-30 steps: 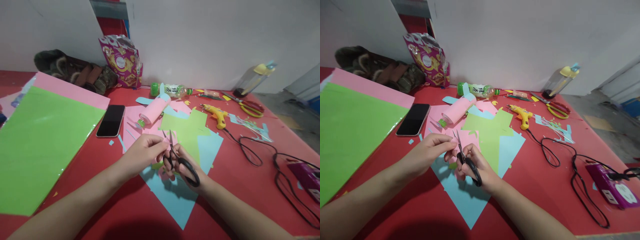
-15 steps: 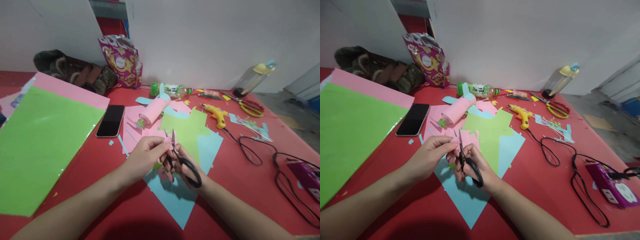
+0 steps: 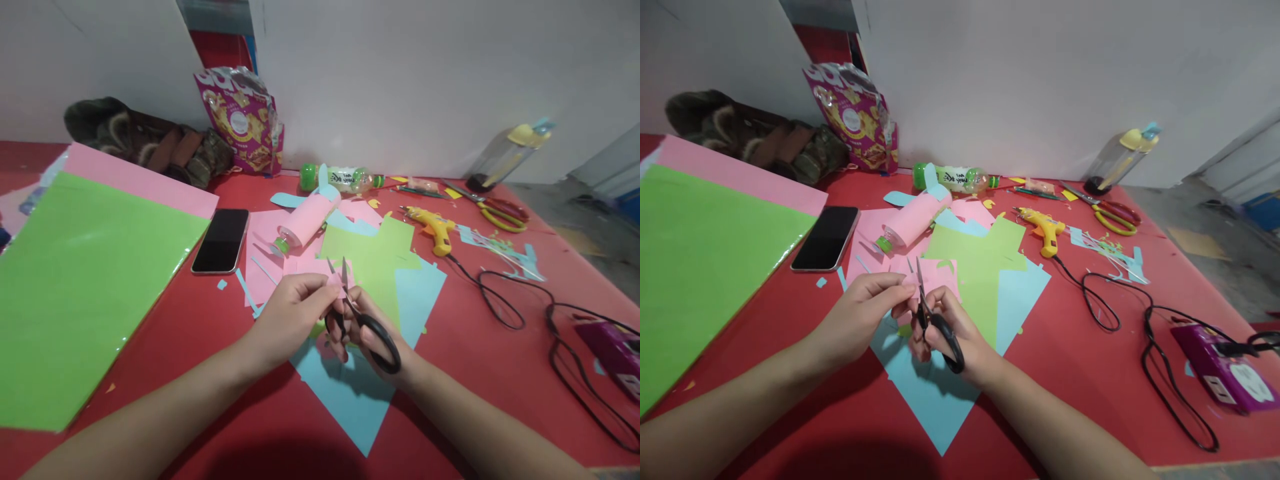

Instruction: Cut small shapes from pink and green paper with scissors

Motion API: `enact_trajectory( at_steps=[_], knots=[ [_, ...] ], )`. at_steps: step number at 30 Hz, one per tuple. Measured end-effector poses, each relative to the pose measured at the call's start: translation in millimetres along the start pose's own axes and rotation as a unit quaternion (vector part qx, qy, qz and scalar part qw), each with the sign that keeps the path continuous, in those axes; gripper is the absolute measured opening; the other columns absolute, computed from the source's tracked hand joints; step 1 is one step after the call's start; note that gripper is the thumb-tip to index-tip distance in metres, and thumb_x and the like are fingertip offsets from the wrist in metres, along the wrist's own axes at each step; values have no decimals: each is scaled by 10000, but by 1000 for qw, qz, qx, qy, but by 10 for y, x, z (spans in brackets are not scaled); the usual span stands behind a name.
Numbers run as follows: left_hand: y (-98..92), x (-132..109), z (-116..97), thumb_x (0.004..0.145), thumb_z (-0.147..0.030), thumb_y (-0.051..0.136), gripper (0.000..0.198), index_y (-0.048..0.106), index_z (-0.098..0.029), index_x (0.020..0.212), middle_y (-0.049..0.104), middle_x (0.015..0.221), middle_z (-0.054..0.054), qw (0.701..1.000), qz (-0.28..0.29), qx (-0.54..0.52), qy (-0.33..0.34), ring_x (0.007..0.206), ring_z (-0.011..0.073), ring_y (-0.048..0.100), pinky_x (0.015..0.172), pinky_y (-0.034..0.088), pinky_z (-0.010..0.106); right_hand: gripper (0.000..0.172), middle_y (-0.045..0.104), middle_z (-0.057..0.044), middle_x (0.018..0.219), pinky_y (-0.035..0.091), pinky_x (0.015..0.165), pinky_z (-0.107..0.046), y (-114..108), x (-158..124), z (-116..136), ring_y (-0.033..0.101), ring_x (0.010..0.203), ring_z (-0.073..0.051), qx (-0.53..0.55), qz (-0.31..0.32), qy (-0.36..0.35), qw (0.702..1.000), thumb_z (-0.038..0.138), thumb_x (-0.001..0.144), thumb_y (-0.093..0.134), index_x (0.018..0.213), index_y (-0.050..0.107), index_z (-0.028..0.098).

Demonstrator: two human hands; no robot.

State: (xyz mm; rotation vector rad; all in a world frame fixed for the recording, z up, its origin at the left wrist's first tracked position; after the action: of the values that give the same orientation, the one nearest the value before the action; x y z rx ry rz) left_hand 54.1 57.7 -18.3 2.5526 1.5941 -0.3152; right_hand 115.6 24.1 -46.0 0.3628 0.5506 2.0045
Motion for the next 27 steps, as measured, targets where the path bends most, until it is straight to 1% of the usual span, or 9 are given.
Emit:
enact_trajectory(
  at_steps=[8, 13, 18, 21, 27],
  knots=[
    [40, 0, 36, 763, -274, 414, 289, 469, -162, 503, 535, 448, -35, 998, 12, -53, -19, 423, 94, 532, 444, 409, 207, 387, 433, 47, 641, 329, 437, -207, -22, 3, -19, 414, 472, -63, -23, -23, 1, 999, 486, 684, 572, 789, 312, 220],
    [41, 1, 58, 764, -274, 413, 281, 470, -159, 514, 528, 445, -30, 999, 6, -49, -19, 431, 98, 533, 449, 413, 210, 408, 412, 66, 597, 321, 429, -214, -50, -5, -31, 387, 447, -64, -53, -39, -3, 998, 513, 673, 565, 782, 297, 225],
    [60, 1, 53, 773, -273, 405, 284, 459, -159, 518, 509, 433, -38, 998, 13, -57, -11, 416, 89, 517, 445, 412, 204, 397, 423, 53, 644, 333, 442, -213, -54, -11, -36, 412, 467, -64, -59, -40, -2, 997, 501, 686, 561, 793, 298, 223],
    [62, -1, 55, 769, -275, 404, 279, 457, -159, 521, 506, 437, -36, 998, 10, -53, -16, 417, 91, 516, 448, 415, 209, 404, 417, 57, 644, 334, 450, -219, -57, -16, -43, 403, 455, -58, -56, -41, 1, 998, 506, 681, 563, 792, 295, 224],
    [62, -11, 58, 768, -283, 403, 271, 444, -164, 528, 490, 430, -43, 998, 7, -53, -22, 408, 90, 511, 439, 414, 209, 415, 412, 58, 646, 324, 427, -216, -65, -7, -50, 405, 443, -59, -71, -49, 4, 996, 517, 674, 560, 793, 286, 228]
  ],
)
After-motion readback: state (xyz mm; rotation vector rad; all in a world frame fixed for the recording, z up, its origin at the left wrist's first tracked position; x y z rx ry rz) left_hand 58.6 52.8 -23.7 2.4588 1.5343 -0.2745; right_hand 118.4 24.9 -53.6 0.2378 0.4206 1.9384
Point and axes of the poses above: each hand's wrist, its own x-axis towards the middle knuckle, its own y-axis out of the palm, z = x × y, the point moved 8 cm from there along x, towards the middle knuckle
